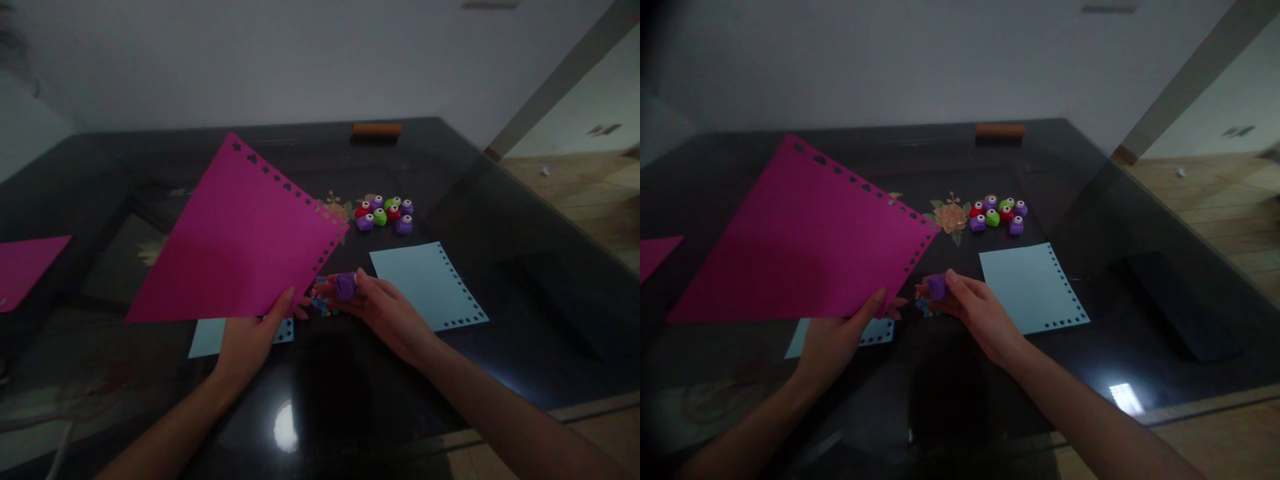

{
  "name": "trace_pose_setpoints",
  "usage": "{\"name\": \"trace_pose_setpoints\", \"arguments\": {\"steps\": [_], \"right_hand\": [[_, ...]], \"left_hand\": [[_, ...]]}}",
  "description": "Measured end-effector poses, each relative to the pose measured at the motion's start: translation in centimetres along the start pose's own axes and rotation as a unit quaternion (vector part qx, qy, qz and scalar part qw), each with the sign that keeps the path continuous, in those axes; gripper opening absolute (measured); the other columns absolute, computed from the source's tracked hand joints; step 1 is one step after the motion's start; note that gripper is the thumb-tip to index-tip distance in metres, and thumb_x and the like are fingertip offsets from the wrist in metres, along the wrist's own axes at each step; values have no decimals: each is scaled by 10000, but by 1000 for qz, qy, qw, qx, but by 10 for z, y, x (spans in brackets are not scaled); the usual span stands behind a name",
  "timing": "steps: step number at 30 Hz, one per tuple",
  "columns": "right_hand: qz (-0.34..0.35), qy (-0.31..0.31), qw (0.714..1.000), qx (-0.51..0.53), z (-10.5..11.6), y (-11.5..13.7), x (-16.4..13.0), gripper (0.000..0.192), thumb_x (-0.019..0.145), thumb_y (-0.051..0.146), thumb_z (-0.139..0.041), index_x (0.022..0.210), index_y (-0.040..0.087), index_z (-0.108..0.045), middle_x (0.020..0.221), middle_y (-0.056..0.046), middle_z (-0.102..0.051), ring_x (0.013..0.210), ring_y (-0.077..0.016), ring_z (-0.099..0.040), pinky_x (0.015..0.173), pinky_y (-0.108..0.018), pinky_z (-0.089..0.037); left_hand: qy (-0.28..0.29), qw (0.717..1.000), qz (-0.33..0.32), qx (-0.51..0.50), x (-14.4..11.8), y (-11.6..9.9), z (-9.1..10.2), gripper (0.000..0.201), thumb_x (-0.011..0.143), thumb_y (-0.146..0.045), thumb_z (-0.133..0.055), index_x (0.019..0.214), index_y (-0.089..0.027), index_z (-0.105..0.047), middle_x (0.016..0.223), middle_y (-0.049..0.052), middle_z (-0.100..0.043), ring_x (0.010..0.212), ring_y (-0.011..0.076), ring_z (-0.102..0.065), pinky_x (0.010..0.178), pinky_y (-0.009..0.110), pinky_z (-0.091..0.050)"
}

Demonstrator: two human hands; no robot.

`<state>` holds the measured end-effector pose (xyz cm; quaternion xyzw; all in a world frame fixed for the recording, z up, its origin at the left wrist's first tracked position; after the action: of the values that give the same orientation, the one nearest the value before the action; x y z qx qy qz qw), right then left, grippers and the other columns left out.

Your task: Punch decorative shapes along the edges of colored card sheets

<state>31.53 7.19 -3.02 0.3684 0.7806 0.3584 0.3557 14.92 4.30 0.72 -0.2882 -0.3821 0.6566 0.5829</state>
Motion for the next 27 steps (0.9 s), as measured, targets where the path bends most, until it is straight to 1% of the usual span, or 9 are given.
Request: {"name": "trace_pose_setpoints", "arguments": {"steps": [5, 10, 16, 19, 21, 24, 27], "right_hand": [[22, -13, 998, -55, 3, 9, 0, 345, 826, 490, -571, 933, 189, -701, 952, -60, -718, 942, -199, -653, 949, -394, -447], [41, -2, 992, -118, 4, 16, 2, 326, 850, 478, -543, 964, 209, -686, 983, -44, -701, 923, -174, -642, 943, -366, -447], [59, -8, 973, -223, 9, 17, 4, 406, 864, 530, -481, 998, 198, -671, 958, -52, -686, 894, -189, -619, 865, -370, -473], [69, -2, 956, -286, 8, 20, 3, 425, 886, 529, -436, 1023, 198, -666, 940, -50, -684, 883, -196, -617, 870, -375, -461], [83, 14, 938, -337, 4, 24, 1, 409, 904, 502, -418, 1051, 206, -659, 959, -48, -684, 915, -206, -614, 885, -375, -446], [103, 64, 905, -408, -7, 29, -4, 349, 916, 430, -435, 1125, 230, -630, 1038, -46, -680, 994, -224, -604, 894, -378, -432], [114, 113, 879, -449, -16, 32, -8, 322, 891, 391, -500, 1165, 255, -604, 1124, -45, -661, 1046, -242, -593, 908, -394, -421]], "left_hand": [[2, 1000, 3, -12, -1, 2, 0, 374, 837, -424, -487, 575, -229, -668, 646, 4, -710, 683, 190, -662, 853, 338, -489], [4, 1000, 10, -17, 0, 2, -1, 359, 832, -430, -495, 590, -233, -672, 633, 2, -704, 687, 192, -659, 836, 343, -498], [7, 1000, 15, -26, 0, 2, -2, 355, 828, -429, -498, 585, -228, -662, 632, 0, -700, 684, 191, -660, 845, 344, -496], [10, 999, 21, -37, 0, 4, -3, 353, 824, -429, -506, 581, -226, -661, 628, -1, -698, 681, 190, -662, 830, 338, -503], [12, 999, 23, -40, 0, 4, -3, 346, 824, -424, -509, 585, -229, -666, 637, -3, -702, 688, 190, -664, 832, 336, -503], [13, 999, 28, -45, 0, 4, -3, 321, 819, -408, -515, 599, -237, -674, 664, -8, -718, 707, 194, -670, 831, 338, -507], [12, 998, 34, -49, 0, 3, -2, 292, 811, -394, -521, 623, -242, -683, 671, -14, -725, 714, 198, -674, 825, 337, -513]]}}
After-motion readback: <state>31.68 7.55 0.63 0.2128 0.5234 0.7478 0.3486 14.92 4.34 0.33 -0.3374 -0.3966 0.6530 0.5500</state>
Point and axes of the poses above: each hand's wrist, its own x-axis towards the middle knuckle, its own z-axis out of the back of the hand, y = z × x, the point moved 7 cm from there along x, towards the middle knuckle
